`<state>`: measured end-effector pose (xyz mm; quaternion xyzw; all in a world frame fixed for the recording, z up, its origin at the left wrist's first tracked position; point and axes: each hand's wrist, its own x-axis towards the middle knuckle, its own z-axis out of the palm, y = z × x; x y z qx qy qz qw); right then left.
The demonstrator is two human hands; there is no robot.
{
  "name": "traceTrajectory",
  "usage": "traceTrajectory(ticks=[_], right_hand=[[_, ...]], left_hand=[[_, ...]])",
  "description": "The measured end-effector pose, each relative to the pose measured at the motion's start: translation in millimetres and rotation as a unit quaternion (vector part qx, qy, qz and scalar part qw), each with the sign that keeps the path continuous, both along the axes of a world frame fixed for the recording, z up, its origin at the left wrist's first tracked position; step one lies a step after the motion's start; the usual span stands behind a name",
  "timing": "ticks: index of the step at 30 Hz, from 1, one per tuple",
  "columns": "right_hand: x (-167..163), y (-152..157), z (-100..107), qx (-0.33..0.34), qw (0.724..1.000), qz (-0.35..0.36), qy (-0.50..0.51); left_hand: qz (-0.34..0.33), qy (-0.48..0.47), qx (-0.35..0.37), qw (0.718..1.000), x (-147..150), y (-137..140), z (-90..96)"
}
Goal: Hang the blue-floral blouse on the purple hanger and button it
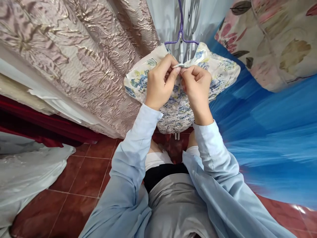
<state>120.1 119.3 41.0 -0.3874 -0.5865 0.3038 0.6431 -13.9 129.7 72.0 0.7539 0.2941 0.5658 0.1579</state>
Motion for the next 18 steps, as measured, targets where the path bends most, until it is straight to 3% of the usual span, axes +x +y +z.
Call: traceTrajectory(ticks=[5, 10, 12, 15, 18], right_hand=[[-7.2, 7.0, -5.0, 0.020, 1.000, -0.004, 0.005], [-10.6, 8.5, -20.9, -0.038, 0.999, -0.016, -0.002], [-8.1, -5.0, -44.6, -0.075, 0.996, -0.036, -0.033], [-1.8, -39.3, -98.2, -0.138, 0.983, -0.089, -0.078], [3.8, -73.1, -151.8, -0.236, 0.964, -0.100, -0.072]], left_hand=[[0.002, 0.000, -0.014, 1.000, -1.9, 1.4, 4.4], [0.017, -0.077, 0.090, 0.993, 9.4, -0.9, 25.8], [0.031, -0.150, 0.137, 0.979, 6.3, 1.1, 36.7], [0.047, -0.217, 0.159, 0.962, -20.5, 12.2, 42.5], [0.049, -0.238, 0.049, 0.969, -69.3, 29.7, 26.3]])
